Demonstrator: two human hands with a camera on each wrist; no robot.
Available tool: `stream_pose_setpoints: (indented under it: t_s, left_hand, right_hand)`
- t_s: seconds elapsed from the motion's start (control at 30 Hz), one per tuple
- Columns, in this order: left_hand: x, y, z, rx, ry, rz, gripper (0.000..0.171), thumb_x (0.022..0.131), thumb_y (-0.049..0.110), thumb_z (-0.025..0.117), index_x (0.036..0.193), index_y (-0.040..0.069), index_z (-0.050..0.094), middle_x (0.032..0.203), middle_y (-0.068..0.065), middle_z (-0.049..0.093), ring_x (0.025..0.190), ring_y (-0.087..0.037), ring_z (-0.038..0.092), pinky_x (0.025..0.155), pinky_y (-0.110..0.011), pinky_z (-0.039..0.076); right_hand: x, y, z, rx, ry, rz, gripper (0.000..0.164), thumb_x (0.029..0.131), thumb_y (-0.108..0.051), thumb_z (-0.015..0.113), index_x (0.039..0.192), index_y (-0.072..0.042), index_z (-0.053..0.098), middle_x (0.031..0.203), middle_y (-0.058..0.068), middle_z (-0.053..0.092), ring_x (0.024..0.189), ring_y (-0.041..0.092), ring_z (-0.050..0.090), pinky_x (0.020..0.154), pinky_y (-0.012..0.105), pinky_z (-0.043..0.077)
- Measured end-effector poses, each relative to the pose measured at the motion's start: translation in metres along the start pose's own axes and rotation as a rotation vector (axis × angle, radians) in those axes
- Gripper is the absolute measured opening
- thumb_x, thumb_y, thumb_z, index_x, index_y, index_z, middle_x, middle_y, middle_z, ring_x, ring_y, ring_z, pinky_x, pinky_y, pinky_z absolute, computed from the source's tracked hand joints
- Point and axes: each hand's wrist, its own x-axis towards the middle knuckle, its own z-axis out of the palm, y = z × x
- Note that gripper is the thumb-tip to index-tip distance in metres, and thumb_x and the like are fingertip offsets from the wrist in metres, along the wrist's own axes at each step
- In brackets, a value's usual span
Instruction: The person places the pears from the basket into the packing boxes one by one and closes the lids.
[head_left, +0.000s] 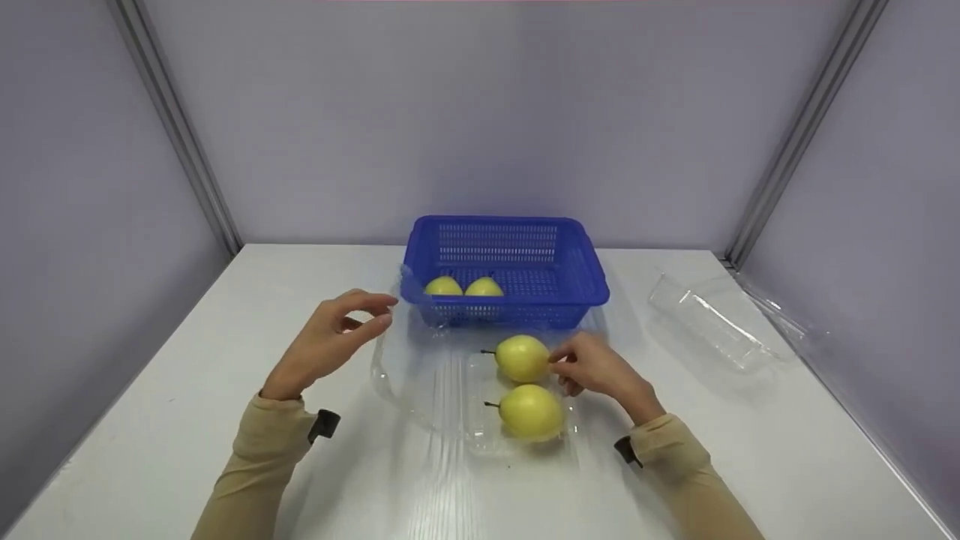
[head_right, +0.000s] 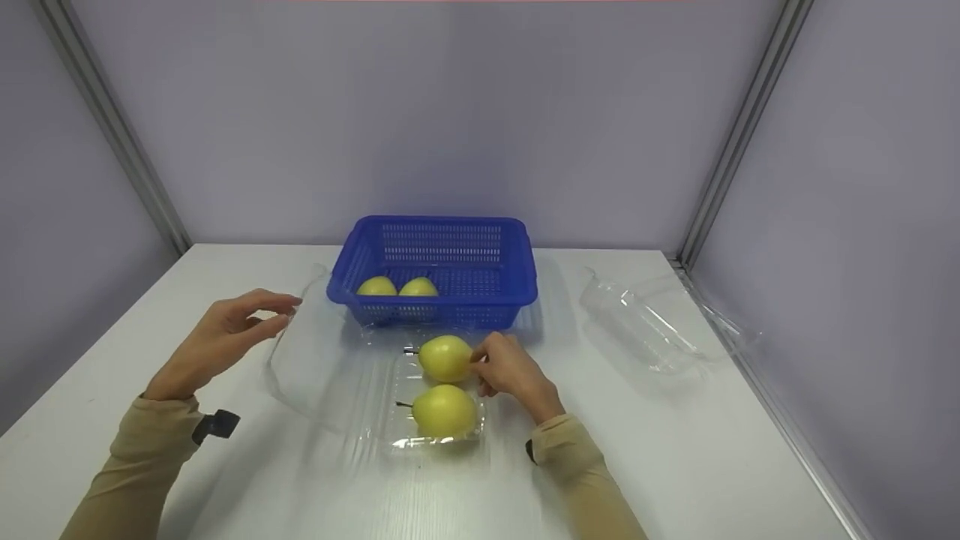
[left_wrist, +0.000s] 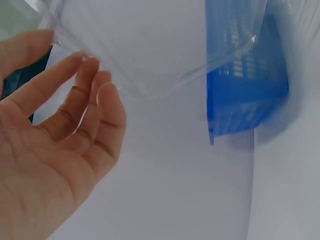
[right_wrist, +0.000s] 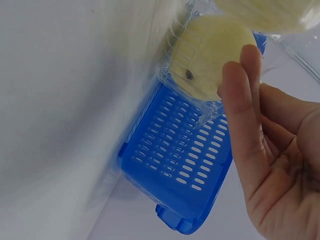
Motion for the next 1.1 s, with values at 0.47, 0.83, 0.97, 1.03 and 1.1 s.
stream_pose_setpoints:
  t_s: [0.47, 0.83, 0.97, 1.03, 1.1]
  left_hand:
    - [-0.005, 0.035, 0.059, 0.092, -0.151, 0.263, 0.091, 0.077, 0.060, 0.074, 0.153, 0.025, 0.035, 0.158, -0.005, 0.024, 0.146, -0.032, 0.026, 0.110, -0.065, 0.031]
    - [-0.003, 0.050, 0.098, 0.309, -0.184, 0.291, 0.107, 0.079, 0.046, 0.076, 0.159, 0.030, 0.006, 0.165, -0.006, 0.007, 0.150, -0.027, 0.018, 0.111, -0.056, 0.036]
    - [-0.003, 0.052, 0.107, 0.345, -0.218, 0.291, 0.111, 0.078, 0.041, 0.077, 0.159, 0.028, 0.003, 0.165, -0.004, 0.007, 0.151, -0.025, 0.016, 0.114, -0.056, 0.030]
    - [-0.004, 0.051, 0.111, 0.367, -0.240, 0.293, 0.112, 0.078, 0.040, 0.078, 0.159, 0.027, 0.002, 0.165, -0.004, 0.008, 0.151, -0.025, 0.016, 0.114, -0.057, 0.029]
    - [-0.005, 0.050, 0.114, 0.384, -0.261, 0.294, 0.111, 0.077, 0.041, 0.078, 0.159, 0.026, 0.005, 0.164, -0.005, 0.010, 0.151, -0.026, 0.017, 0.115, -0.057, 0.028]
  right_hand:
    - [-0.001, -0.002, -0.002, 0.016, -0.014, 0.016, 0.026, 0.093, -0.004, 0.061, 0.115, 0.010, 0.067, 0.068, 0.009, 0.066, 0.053, 0.012, 0.062, 0.062, 0.047, 0.060]
    - [-0.002, -0.003, -0.004, 0.045, -0.049, 0.014, 0.028, 0.093, -0.006, 0.063, 0.116, 0.008, 0.067, 0.071, 0.011, 0.068, 0.055, 0.015, 0.065, 0.063, 0.045, 0.060]
    - [-0.001, -0.003, -0.008, 0.024, -0.052, 0.009, 0.026, 0.093, -0.006, 0.063, 0.114, 0.007, 0.068, 0.071, 0.012, 0.068, 0.056, 0.017, 0.067, 0.062, 0.045, 0.060]
    - [-0.001, -0.002, -0.010, -0.002, -0.051, -0.006, 0.025, 0.092, -0.008, 0.064, 0.113, 0.006, 0.069, 0.075, 0.015, 0.070, 0.059, 0.021, 0.069, 0.062, 0.044, 0.060]
    - [-0.001, -0.001, -0.011, -0.035, -0.049, -0.029, 0.024, 0.093, -0.009, 0.063, 0.112, 0.004, 0.069, 0.082, 0.019, 0.071, 0.064, 0.027, 0.071, 0.061, 0.044, 0.060]
